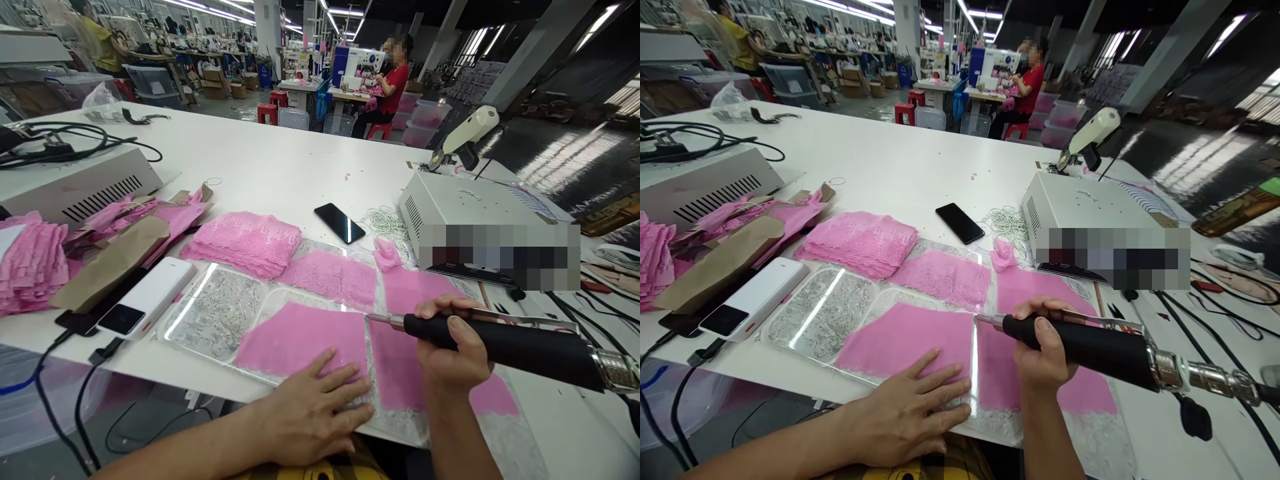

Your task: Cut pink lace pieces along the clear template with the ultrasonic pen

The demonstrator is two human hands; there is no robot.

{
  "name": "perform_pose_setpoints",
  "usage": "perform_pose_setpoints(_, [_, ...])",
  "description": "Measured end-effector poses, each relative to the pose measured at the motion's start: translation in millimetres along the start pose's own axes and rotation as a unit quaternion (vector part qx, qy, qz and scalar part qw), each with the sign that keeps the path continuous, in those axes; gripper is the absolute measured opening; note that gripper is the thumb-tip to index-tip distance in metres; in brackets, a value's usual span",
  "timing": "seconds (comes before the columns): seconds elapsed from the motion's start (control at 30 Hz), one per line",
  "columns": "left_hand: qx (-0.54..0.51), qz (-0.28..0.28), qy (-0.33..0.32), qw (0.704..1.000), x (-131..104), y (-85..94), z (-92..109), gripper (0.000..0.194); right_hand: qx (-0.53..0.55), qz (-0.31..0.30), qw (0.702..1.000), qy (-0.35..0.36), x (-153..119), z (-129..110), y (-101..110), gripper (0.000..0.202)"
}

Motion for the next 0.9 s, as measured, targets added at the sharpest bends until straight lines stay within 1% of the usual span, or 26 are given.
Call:
perform_pose_setpoints(0.07, [0.0, -0.001, 0.001, 1.0, 0, -0.3, 0, 0.042, 0.0, -0.006, 1.0, 0.003, 0, 1, -1, 0.019])
perform_pose_setpoints(0.27, [0.001, 0.031, 0.002, 1.0, -5, -7.0, 0, 0.044, -0.009, -0.01, 1.0, 0.002, -2, 5, -8, 0.019])
perform_pose_setpoints(0.4, [0.005, 0.038, 0.002, 0.999, -6, -9.6, -1, 0.044, -0.014, -0.013, 1.0, 0.007, -3, 4, -11, 0.018])
perform_pose_setpoints(0.6, [0.005, 0.037, 0.001, 0.999, -5, -6.4, -1, 0.044, -0.032, -0.028, 0.999, 0.005, -4, 4, -11, 0.015])
perform_pose_setpoints(0.73, [0.009, 0.039, -0.004, 0.999, -5, -4.9, 1, 0.045, -0.05, -0.037, 0.998, 0.026, -5, 0, -15, 0.012])
perform_pose_setpoints(0.83, [0.01, 0.041, -0.002, 0.999, -5, -4.5, 1, 0.044, -0.05, -0.041, 0.997, 0.035, -5, -3, -19, 0.011])
perform_pose_setpoints(0.9, [0.01, 0.04, 0.0, 0.999, -5, -4.5, 0, 0.043, -0.041, -0.039, 0.998, 0.027, -4, -4, -18, 0.012])
Point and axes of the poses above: each hand's wrist, its own x-axis towards the middle knuckle, its own y-axis out of the back of the hand, z = x × y, the point moved 9 cm from there along x, towards the middle knuckle, and after that the axes turned 5 degrees about x, right-handed, at the moved point
